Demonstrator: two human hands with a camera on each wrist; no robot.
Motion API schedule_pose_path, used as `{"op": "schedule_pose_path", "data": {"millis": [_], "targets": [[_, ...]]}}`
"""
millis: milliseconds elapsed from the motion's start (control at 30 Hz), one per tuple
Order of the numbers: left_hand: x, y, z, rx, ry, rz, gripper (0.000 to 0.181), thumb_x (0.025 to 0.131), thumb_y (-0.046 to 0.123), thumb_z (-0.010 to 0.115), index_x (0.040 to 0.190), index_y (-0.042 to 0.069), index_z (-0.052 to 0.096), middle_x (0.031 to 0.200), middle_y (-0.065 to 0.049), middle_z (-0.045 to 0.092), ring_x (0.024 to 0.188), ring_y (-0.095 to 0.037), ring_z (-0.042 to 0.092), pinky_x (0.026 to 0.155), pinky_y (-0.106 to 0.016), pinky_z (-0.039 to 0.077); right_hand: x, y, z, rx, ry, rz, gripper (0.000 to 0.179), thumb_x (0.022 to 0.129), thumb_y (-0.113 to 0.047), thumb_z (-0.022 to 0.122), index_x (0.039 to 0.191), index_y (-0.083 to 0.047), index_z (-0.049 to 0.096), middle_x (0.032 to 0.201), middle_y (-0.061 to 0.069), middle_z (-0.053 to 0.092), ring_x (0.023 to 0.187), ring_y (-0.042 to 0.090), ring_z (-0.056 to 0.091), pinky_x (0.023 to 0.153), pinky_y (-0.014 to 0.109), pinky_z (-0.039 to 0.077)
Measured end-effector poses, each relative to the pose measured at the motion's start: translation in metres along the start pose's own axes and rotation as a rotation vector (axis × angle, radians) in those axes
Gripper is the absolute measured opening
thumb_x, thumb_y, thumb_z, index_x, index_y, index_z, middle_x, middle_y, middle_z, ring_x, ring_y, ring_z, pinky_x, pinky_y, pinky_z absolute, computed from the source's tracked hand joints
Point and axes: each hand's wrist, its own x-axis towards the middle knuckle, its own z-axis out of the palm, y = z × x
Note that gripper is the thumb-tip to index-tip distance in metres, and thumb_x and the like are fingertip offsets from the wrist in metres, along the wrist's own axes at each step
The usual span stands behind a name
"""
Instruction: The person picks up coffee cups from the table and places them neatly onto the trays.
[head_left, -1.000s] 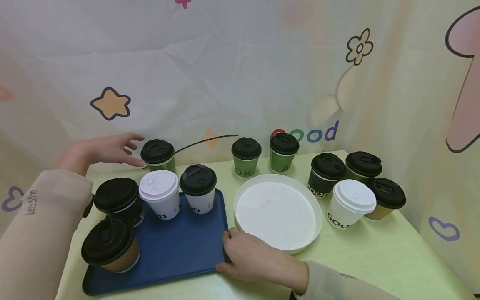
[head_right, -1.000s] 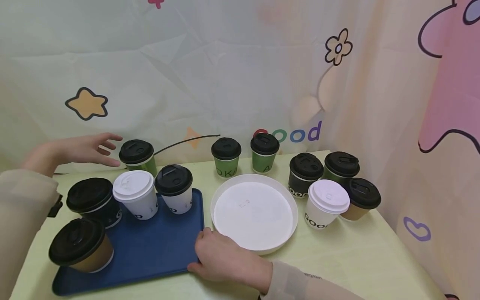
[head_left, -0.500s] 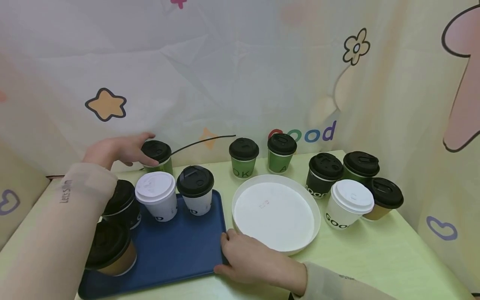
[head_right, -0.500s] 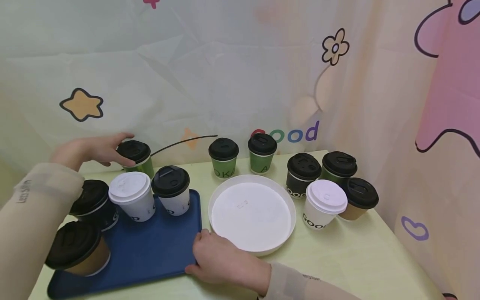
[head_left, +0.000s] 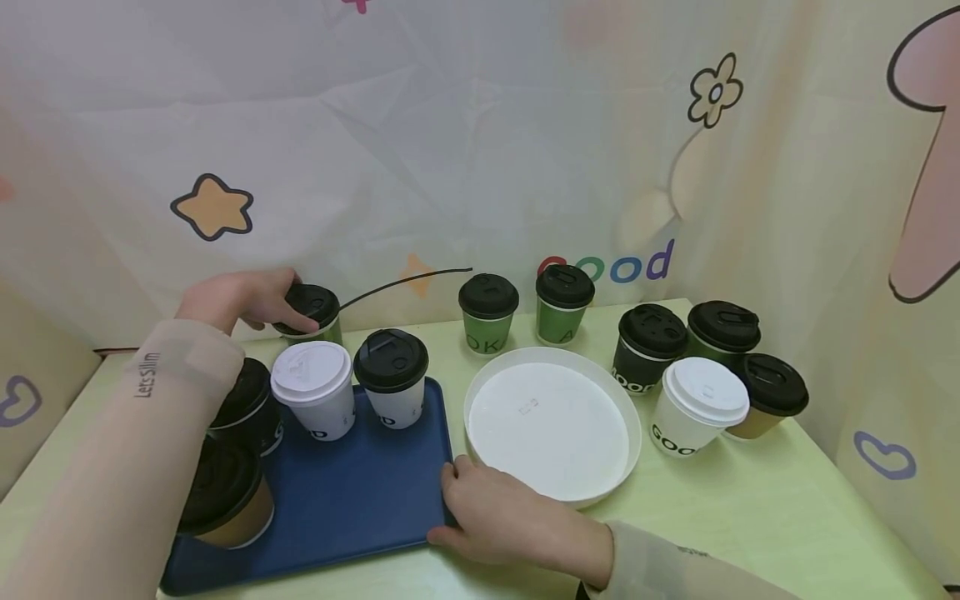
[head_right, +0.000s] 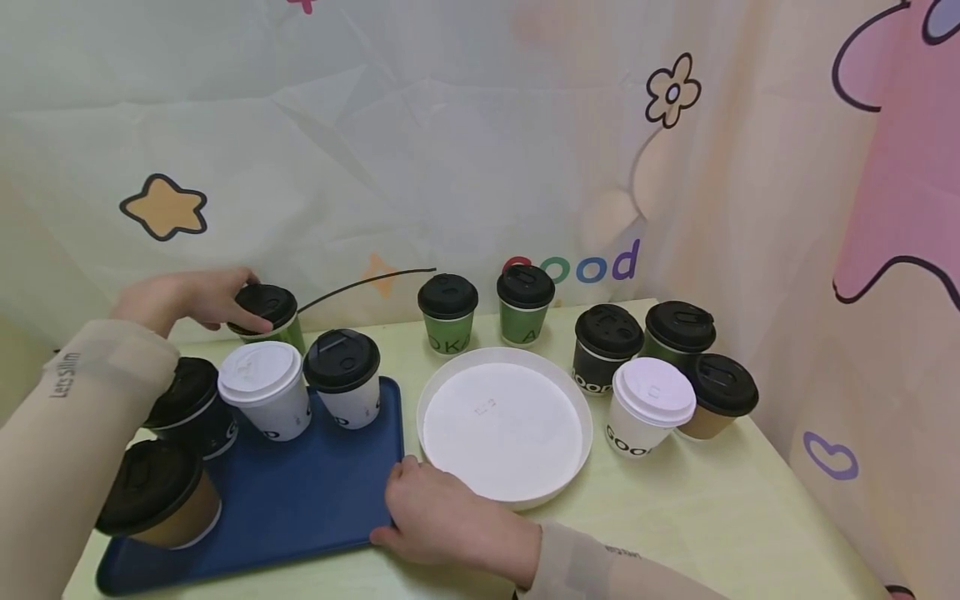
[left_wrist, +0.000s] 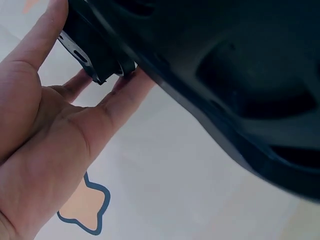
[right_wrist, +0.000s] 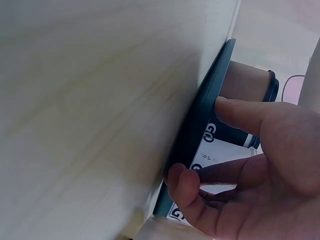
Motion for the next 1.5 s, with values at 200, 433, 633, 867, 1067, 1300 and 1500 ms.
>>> {"op": "schedule_pose_path", "data": {"millis": [200, 433, 633, 867, 1067, 1300, 1500], "targets": [[-0.004, -0.004, 0.0, 0.002, 0.024, 0.025, 0.08, 0.095, 0.03, 0.076, 0.138, -0.016, 0.027, 0.129, -0.035, 0.042, 0.111, -0.043, 0.052, 0.095, -0.05, 0.053, 0.001, 0.0, 0.0, -0.005, 0.006, -0.007, 0.072, 0.093, -0.049, 0.074, 0.133, 0.008, 0.058, 0.108, 0.014, 0.061, 0.088, 0.017, 0.063, 0.078, 0.029, 0.055], [-0.008, -0.013, -0.002, -0.066, 0.01, 0.06, 0.083, 0.097, 0.029, 0.073, 0.143, -0.016, 0.02, 0.135, -0.036, 0.037, 0.116, -0.045, 0.051, 0.099, -0.054, 0.049, 0.001, -0.001, 0.0, 0.003, -0.007, -0.003, 0.073, 0.093, -0.049, 0.073, 0.135, 0.008, 0.056, 0.108, 0.014, 0.061, 0.088, 0.017, 0.063, 0.079, 0.029, 0.055], [-0.019, -0.026, -0.008, -0.098, 0.019, 0.06, 0.09, 0.099, 0.035, 0.07, 0.149, -0.013, 0.012, 0.147, -0.039, 0.026, 0.126, -0.052, 0.05, 0.106, -0.062, 0.039, 0.002, -0.001, -0.001, 0.006, -0.015, 0.005, 0.075, 0.093, -0.05, 0.073, 0.136, 0.008, 0.056, 0.11, 0.015, 0.062, 0.09, 0.017, 0.063, 0.08, 0.03, 0.055], [-0.039, -0.044, -0.014, -0.167, 0.079, 0.096, 0.09, 0.099, 0.037, 0.071, 0.151, -0.009, 0.014, 0.15, -0.037, 0.023, 0.131, -0.052, 0.045, 0.106, -0.062, 0.04, 0.002, -0.001, -0.002, 0.011, -0.018, 0.005, 0.076, 0.093, -0.05, 0.073, 0.138, 0.008, 0.055, 0.115, 0.017, 0.062, 0.095, 0.019, 0.064, 0.083, 0.03, 0.055], [-0.055, -0.057, -0.011, -0.175, 0.126, 0.103, 0.091, 0.097, 0.043, 0.071, 0.153, -0.005, 0.018, 0.145, -0.031, 0.036, 0.128, -0.049, 0.049, 0.106, -0.064, 0.038, 0.002, -0.001, -0.002, 0.019, -0.011, 0.008, 0.074, 0.092, -0.05, 0.074, 0.136, 0.007, 0.057, 0.111, 0.015, 0.062, 0.093, 0.018, 0.063, 0.081, 0.031, 0.055], [-0.075, -0.066, -0.008, -0.166, 0.204, 0.103, 0.089, 0.097, 0.049, 0.07, 0.156, 0.005, 0.021, 0.149, -0.032, 0.033, 0.125, -0.049, 0.052, 0.098, -0.065, 0.041, 0.002, -0.001, -0.002, 0.035, 0.001, 0.007, 0.076, 0.092, -0.049, 0.075, 0.136, 0.009, 0.055, 0.11, 0.015, 0.062, 0.093, 0.018, 0.063, 0.082, 0.031, 0.055], [-0.087, -0.072, -0.009, -0.173, 0.258, 0.116, 0.087, 0.099, 0.045, 0.068, 0.159, 0.007, 0.018, 0.146, -0.035, 0.032, 0.129, -0.053, 0.039, 0.092, -0.064, 0.044, 0.003, -0.001, -0.001, 0.057, -0.006, 0.02, 0.078, 0.092, -0.049, 0.076, 0.138, 0.01, 0.053, 0.113, 0.016, 0.063, 0.096, 0.018, 0.064, 0.084, 0.03, 0.055]]}}
